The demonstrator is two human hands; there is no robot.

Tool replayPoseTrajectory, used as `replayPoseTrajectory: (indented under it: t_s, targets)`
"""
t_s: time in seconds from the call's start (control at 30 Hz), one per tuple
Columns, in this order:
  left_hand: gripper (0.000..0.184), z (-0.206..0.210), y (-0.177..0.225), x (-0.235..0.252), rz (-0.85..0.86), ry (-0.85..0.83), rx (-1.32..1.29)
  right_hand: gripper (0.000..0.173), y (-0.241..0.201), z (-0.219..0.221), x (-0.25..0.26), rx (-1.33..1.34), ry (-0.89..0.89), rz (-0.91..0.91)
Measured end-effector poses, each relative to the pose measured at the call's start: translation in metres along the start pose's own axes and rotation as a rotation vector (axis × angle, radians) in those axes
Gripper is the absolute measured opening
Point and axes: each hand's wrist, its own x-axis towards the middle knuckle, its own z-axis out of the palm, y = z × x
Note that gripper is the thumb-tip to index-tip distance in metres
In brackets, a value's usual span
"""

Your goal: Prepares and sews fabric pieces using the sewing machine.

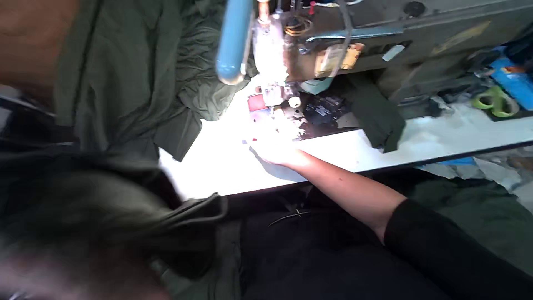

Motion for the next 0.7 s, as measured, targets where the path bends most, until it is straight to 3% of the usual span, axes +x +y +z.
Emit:
replayPoseTrajectory:
  t_s: [0.03, 0.07, 0.13, 0.23, 0.43, 0.57, 0.7]
  targets:
    - [0.027, 0.048, 0.021, 0.025, -0.005, 0.17, -0.042, 0.027, -0.023, -0.009, 0.001, 0.192, 0.095, -0.045]
    - [0.023, 0.087, 0.039, 0.045, 0.023, 0.193, -0.083, 0.023, -0.042, -0.017, 0.001, 0.379, 0.127, -0.094]
    - [0.021, 0.127, 0.045, 0.061, 0.074, 0.07, -0.188, 0.023, -0.064, -0.027, -0.005, 0.629, 0.014, -0.181]
    - [0.024, 0.142, 0.032, 0.064, 0.07, -0.037, -0.327, 0.024, -0.076, -0.022, -0.016, 0.706, -0.137, -0.213]
    - [0.022, 0.149, 0.021, 0.063, 0.115, 0.028, -0.332, 0.011, -0.071, -0.004, -0.028, 0.91, -0.303, -0.186]
    - [0.02, 0.156, 0.018, 0.061, 0.169, 0.087, -0.3, 0.008, -0.079, 0.001, -0.038, 0.994, -0.139, -0.303]
    - [0.02, 0.161, 0.017, 0.058, 0.172, 0.124, -0.248, 0.018, -0.082, 0.003, -0.044, 0.921, -0.039, -0.223]
